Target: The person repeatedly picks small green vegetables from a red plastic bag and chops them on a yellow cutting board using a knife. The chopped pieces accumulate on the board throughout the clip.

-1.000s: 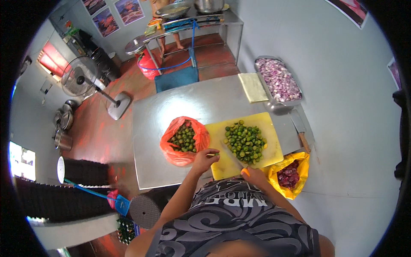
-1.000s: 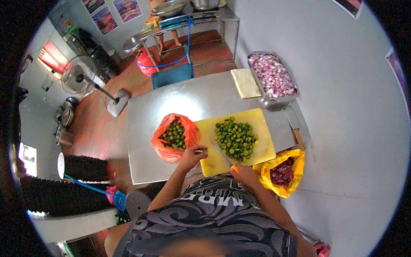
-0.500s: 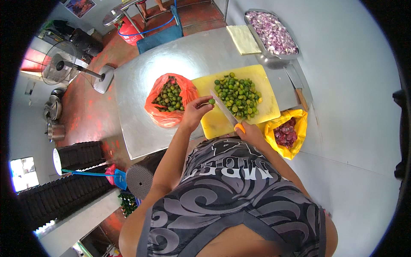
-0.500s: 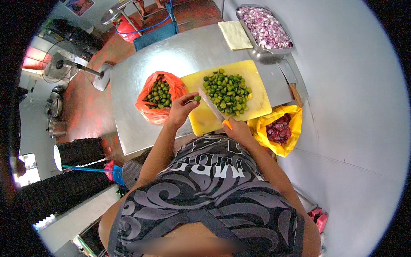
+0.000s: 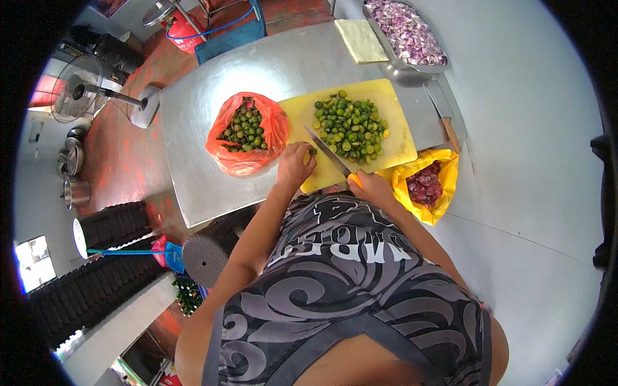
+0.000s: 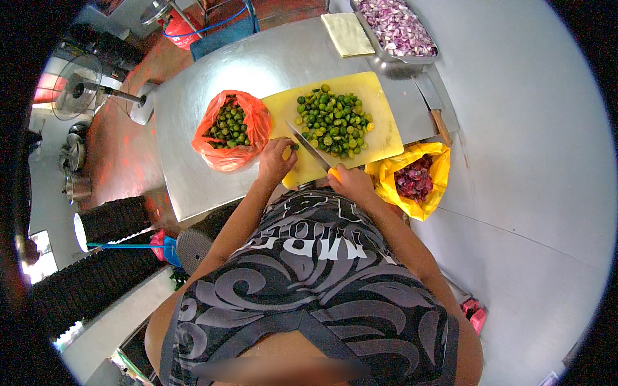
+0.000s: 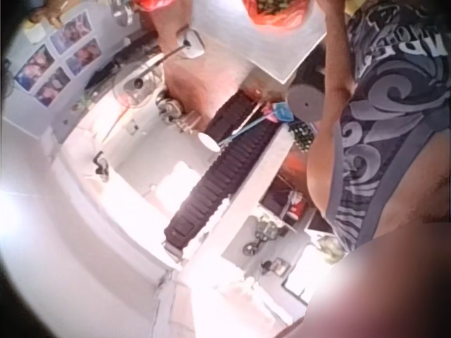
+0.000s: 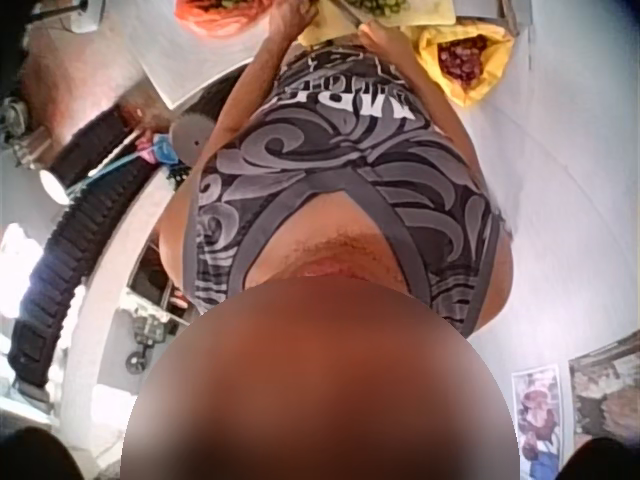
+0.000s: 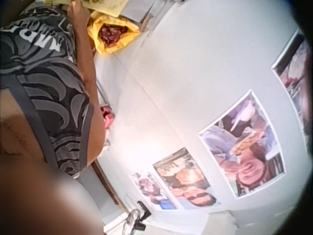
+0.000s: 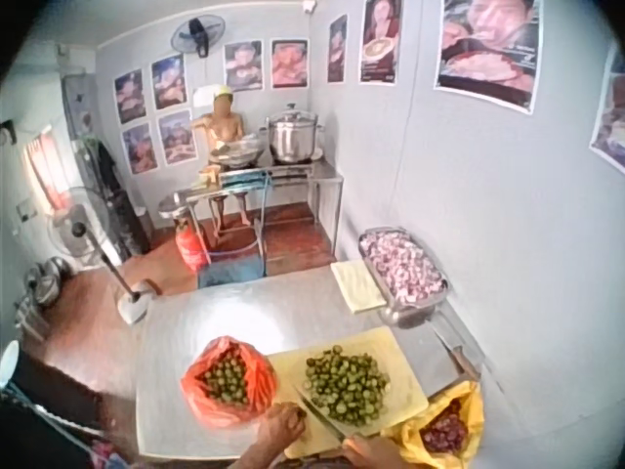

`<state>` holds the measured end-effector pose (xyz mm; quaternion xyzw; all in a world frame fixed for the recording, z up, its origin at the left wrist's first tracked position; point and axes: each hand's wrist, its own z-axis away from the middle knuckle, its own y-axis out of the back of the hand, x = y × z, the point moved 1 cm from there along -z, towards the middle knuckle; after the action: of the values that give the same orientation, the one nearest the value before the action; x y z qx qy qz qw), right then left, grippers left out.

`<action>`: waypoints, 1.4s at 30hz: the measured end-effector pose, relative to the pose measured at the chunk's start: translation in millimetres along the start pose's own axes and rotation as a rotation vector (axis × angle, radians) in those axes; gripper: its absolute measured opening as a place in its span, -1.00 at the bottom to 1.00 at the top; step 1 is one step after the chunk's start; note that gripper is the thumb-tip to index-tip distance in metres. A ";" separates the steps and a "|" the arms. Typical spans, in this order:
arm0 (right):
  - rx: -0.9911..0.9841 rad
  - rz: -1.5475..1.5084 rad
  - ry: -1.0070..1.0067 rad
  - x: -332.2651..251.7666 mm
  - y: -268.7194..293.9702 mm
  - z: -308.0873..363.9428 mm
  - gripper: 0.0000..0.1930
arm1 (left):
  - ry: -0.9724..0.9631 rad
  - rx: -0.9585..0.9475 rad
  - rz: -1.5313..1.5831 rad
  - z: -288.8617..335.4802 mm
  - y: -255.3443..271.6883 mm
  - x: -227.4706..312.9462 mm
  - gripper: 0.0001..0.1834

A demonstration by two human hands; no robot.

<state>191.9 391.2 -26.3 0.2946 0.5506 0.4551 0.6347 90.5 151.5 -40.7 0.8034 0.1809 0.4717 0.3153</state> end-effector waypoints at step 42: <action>-0.106 -0.072 -0.128 34.7 -27.5 42.0 -0.52 | 0.238 0.039 0.290 -11.4 -5.1 3.8 -0.81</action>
<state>238.7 416.6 -56.1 0.2691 0.4944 0.4408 0.6992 82.5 161.4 -37.6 0.7654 0.1084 0.6004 0.2047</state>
